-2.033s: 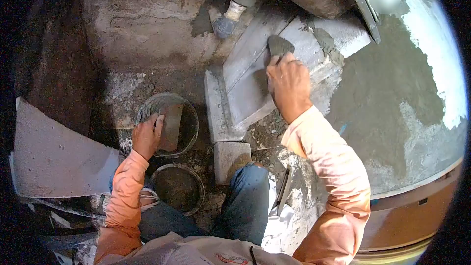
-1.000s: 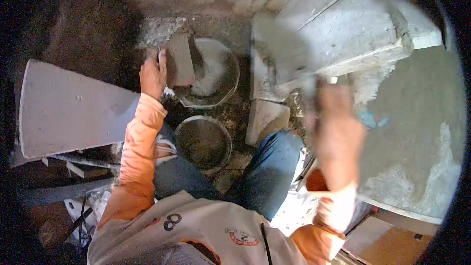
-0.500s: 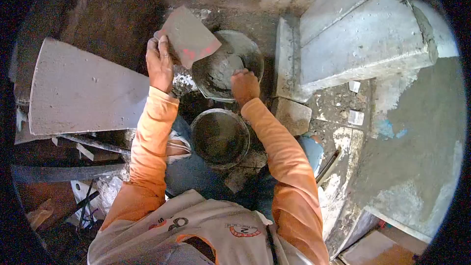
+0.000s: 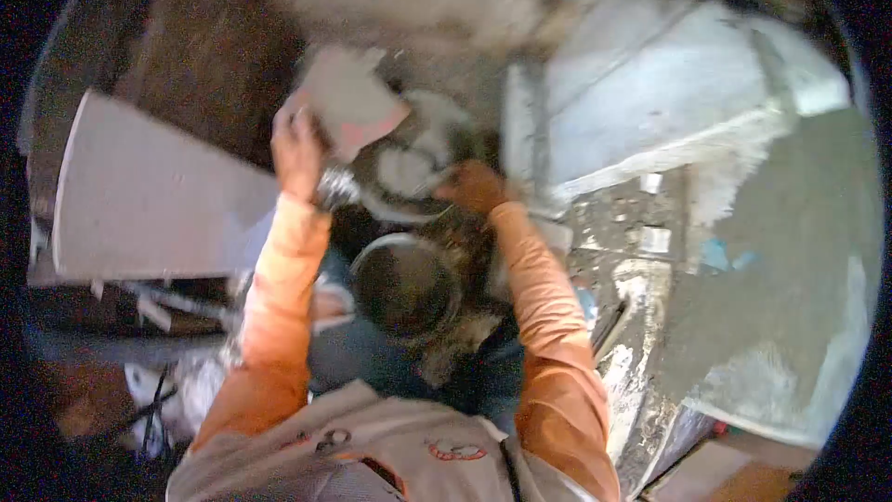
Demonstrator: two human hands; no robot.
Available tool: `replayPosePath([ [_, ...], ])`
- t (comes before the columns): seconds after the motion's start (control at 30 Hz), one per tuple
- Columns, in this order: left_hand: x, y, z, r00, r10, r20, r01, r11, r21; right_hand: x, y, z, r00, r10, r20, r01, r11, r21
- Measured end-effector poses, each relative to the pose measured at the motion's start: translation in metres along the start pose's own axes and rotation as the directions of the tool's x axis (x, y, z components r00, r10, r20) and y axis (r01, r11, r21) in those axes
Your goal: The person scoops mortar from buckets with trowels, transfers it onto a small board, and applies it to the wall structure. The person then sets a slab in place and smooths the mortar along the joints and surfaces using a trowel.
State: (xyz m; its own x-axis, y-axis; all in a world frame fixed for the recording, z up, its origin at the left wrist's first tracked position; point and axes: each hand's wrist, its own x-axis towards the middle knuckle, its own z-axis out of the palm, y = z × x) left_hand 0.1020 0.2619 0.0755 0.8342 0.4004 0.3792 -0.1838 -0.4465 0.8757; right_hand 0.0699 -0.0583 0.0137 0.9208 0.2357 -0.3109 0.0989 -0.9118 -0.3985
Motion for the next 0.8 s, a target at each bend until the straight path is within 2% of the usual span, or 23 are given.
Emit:
replayPosePath([
  [0.07,0.003,0.005,-0.001,0.999,0.037,-0.01,-0.038,0.993,-0.115,0.001,0.021,0.012,0.991,-0.092,-0.096,0.096,0.995,0.037],
  [0.13,-0.002,0.026,-0.012,0.991,-0.113,0.071,0.128,0.951,-0.28,0.007,0.028,0.014,0.994,-0.107,0.039,0.097,0.974,0.207],
  [0.23,-0.001,0.015,-0.017,0.985,-0.108,0.133,0.151,0.914,-0.377,-0.011,0.024,0.005,0.989,-0.116,-0.088,0.127,0.983,0.136],
  [0.27,0.0,0.018,-0.017,0.985,-0.108,0.136,0.152,0.912,-0.38,-0.019,0.02,-0.004,0.99,-0.112,-0.089,0.124,0.983,0.135],
  [0.33,0.001,0.025,-0.019,0.974,-0.152,0.169,0.21,0.885,-0.416,-0.041,0.011,-0.027,0.997,-0.07,-0.018,0.072,0.923,0.378],
  [0.47,0.003,0.009,-0.018,0.95,-0.199,0.24,0.291,0.844,-0.45,-0.067,0.027,-0.019,0.998,-0.015,-0.062,0.036,0.934,0.356],
  [0.5,0.004,0.018,-0.017,0.966,-0.207,0.156,0.248,0.909,-0.334,-0.078,0.028,-0.023,0.995,0.049,-0.086,-0.005,0.893,0.449],
  [0.53,0.004,0.01,-0.017,0.987,-0.123,0.101,0.145,0.955,-0.258,-0.089,0.027,-0.026,0.99,0.11,-0.088,-0.045,0.839,0.542],
  [0.6,0.006,-0.007,-0.012,0.999,0.029,-0.028,-0.031,0.996,-0.078,-0.107,0.024,-0.044,0.99,0.084,-0.117,-0.022,0.893,0.45],
  [0.67,0.006,-0.01,-0.017,0.999,0.029,0.029,-0.03,0.999,0.03,-0.132,-0.005,-0.08,0.987,0.134,-0.088,-0.035,0.716,0.697],
  [0.7,0.002,0.006,-0.021,0.992,-0.074,0.104,0.076,0.997,-0.011,-0.141,-0.005,-0.093,0.983,0.121,-0.136,-0.014,0.797,0.604],
  [0.73,0.001,-0.006,-0.014,0.994,-0.025,0.106,0.025,1.0,-0.006,-0.148,-0.008,-0.104,0.976,0.105,-0.19,0.004,0.865,0.501],
  [0.77,-0.002,-0.014,-0.009,0.982,-0.061,0.181,0.065,0.998,-0.02,-0.155,-0.018,-0.117,0.978,0.096,-0.186,0.01,0.865,0.501],
  [0.8,-0.007,-0.019,-0.001,0.975,-0.027,0.222,0.041,0.998,-0.057,-0.163,-0.029,-0.132,0.964,0.114,-0.239,0.001,0.901,0.434],
])
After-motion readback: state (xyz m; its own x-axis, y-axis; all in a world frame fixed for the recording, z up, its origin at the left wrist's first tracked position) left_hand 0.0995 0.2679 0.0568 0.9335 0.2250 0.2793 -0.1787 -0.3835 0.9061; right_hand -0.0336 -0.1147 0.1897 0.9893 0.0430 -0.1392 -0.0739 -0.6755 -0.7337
